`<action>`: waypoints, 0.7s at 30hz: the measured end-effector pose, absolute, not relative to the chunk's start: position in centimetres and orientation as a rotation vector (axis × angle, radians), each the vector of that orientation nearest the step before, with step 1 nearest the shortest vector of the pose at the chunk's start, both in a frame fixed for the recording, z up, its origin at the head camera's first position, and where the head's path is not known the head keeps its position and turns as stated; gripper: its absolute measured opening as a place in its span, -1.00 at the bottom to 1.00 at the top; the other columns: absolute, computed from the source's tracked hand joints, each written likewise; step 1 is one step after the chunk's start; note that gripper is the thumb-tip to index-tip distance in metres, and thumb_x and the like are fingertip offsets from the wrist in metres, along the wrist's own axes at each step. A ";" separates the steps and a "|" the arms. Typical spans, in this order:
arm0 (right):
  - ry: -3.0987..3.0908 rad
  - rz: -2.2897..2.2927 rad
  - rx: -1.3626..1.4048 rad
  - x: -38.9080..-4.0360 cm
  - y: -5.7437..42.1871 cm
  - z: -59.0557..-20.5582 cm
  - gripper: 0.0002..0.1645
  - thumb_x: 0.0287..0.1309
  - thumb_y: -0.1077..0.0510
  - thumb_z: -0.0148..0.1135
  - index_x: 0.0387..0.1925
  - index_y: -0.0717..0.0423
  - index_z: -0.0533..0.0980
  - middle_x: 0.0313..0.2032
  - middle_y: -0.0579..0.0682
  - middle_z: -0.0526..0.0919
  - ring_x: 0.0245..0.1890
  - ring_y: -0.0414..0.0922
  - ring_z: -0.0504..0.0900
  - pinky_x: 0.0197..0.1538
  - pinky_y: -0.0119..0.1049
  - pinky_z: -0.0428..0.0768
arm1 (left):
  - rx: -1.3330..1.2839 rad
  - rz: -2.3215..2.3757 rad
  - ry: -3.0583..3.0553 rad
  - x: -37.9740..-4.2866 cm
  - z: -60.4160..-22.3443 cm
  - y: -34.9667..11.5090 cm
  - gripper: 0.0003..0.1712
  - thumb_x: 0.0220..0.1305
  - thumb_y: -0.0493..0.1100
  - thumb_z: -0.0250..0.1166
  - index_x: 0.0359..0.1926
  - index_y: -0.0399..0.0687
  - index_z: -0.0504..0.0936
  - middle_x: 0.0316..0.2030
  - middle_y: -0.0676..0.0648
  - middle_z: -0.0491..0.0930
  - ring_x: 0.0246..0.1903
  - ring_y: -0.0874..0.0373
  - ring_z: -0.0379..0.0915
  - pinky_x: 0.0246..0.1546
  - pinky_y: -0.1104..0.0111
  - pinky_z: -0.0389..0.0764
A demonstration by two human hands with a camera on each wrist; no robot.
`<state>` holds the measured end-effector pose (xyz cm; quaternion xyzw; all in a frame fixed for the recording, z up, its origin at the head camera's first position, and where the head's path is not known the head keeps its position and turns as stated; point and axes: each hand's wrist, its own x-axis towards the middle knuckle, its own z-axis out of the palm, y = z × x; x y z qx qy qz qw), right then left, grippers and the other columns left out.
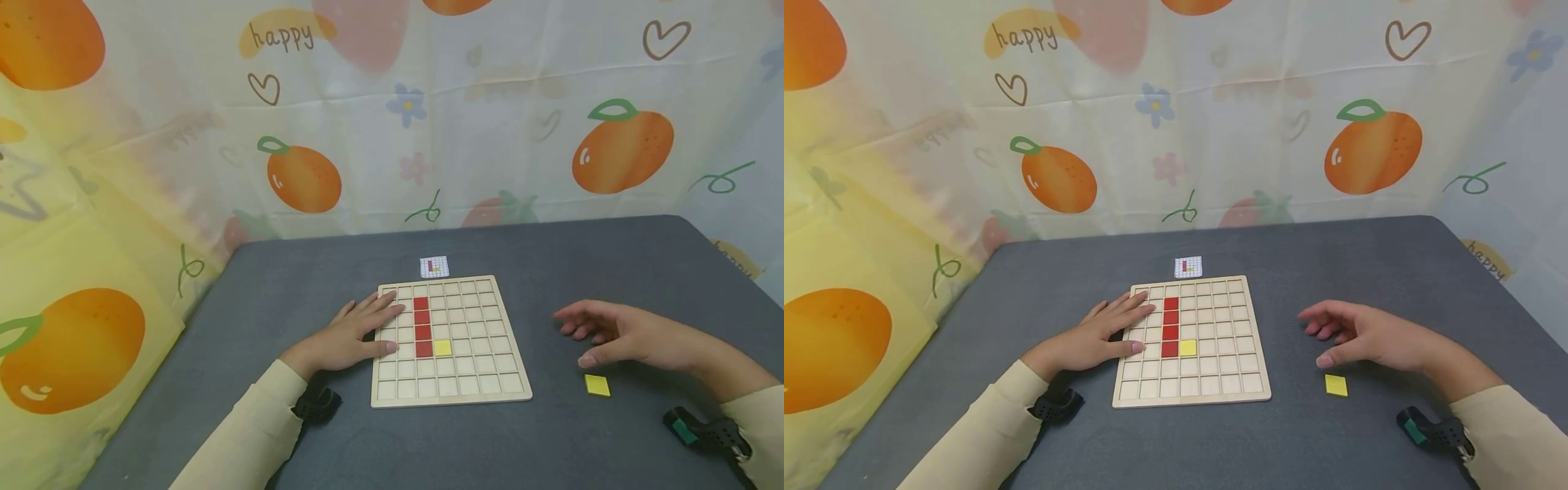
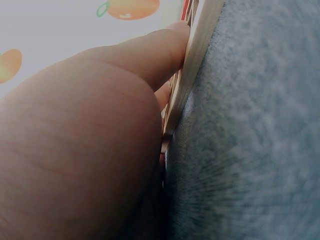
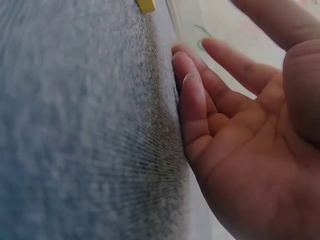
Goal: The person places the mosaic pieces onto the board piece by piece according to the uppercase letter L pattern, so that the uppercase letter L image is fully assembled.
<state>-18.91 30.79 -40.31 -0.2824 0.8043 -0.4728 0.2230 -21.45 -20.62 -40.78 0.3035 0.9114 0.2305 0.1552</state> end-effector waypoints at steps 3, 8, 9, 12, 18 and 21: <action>2.254 -1.204 -0.827 -18.9 30.9 -40.2 -0.26 0.42 0.22 0.48 0.53 0.15 0.41 0.26 0.15 0.51 0.15 -0.14 0.55 0.14 -0.33 0.56 | 0.873 0.653 2.614 -21.4 -40.8 -20.6 -0.03 0.57 0.38 0.23 0.78 0.25 0.09 0.75 0.11 -0.18 0.70 0.00 -0.47 0.57 -0.20 -0.42; 2.297 -1.078 -0.895 -18.6 30.9 -40.0 -0.22 0.32 0.15 0.59 0.48 0.05 0.45 0.20 0.08 0.47 0.13 -0.19 0.52 0.11 -0.36 0.53 | 0.879 0.662 2.617 -21.4 -40.9 -20.6 -0.04 0.58 0.37 0.23 0.78 0.25 0.09 0.75 0.10 -0.17 0.70 -0.01 -0.46 0.57 -0.20 -0.42; 2.305 -1.064 -0.912 -18.5 30.8 -40.0 -0.21 0.29 0.15 0.62 0.46 0.05 0.46 0.17 0.08 0.46 0.12 -0.19 0.51 0.10 -0.36 0.53 | 0.882 0.665 2.618 -21.4 -40.9 -20.6 -0.04 0.58 0.37 0.23 0.78 0.25 0.09 0.75 0.10 -0.17 0.70 -0.01 -0.46 0.57 -0.20 -0.42; 2.310 -1.049 -0.943 -18.3 30.5 -39.9 -0.17 0.22 0.14 0.66 0.44 0.09 0.45 0.08 0.07 0.43 0.05 -0.16 0.49 0.04 -0.35 0.50 | 0.887 0.667 2.618 -21.5 -40.9 -20.7 -0.04 0.58 0.37 0.22 0.78 0.25 0.09 0.75 0.10 -0.17 0.70 -0.01 -0.46 0.57 -0.20 -0.41; 2.302 -1.014 -0.926 -18.1 29.8 -39.6 -0.36 0.24 0.12 0.65 0.24 0.06 0.50 -0.01 0.04 0.44 -0.05 -0.11 0.45 -0.08 -0.25 0.48 | 0.882 0.659 2.616 -21.5 -40.9 -20.7 -0.04 0.58 0.38 0.23 0.78 0.27 0.08 0.75 0.11 -0.17 0.70 0.00 -0.46 0.57 -0.19 -0.42; 2.309 -1.004 -0.983 -18.1 29.7 -39.6 -0.60 0.24 0.12 0.64 -0.01 -0.05 0.57 -0.09 -0.05 0.49 -0.13 -0.10 0.45 -0.16 -0.23 0.46 | 0.877 0.656 2.615 -21.6 -41.0 -20.7 -0.04 0.57 0.38 0.23 0.78 0.29 0.08 0.75 0.12 -0.18 0.70 0.01 -0.46 0.58 -0.19 -0.41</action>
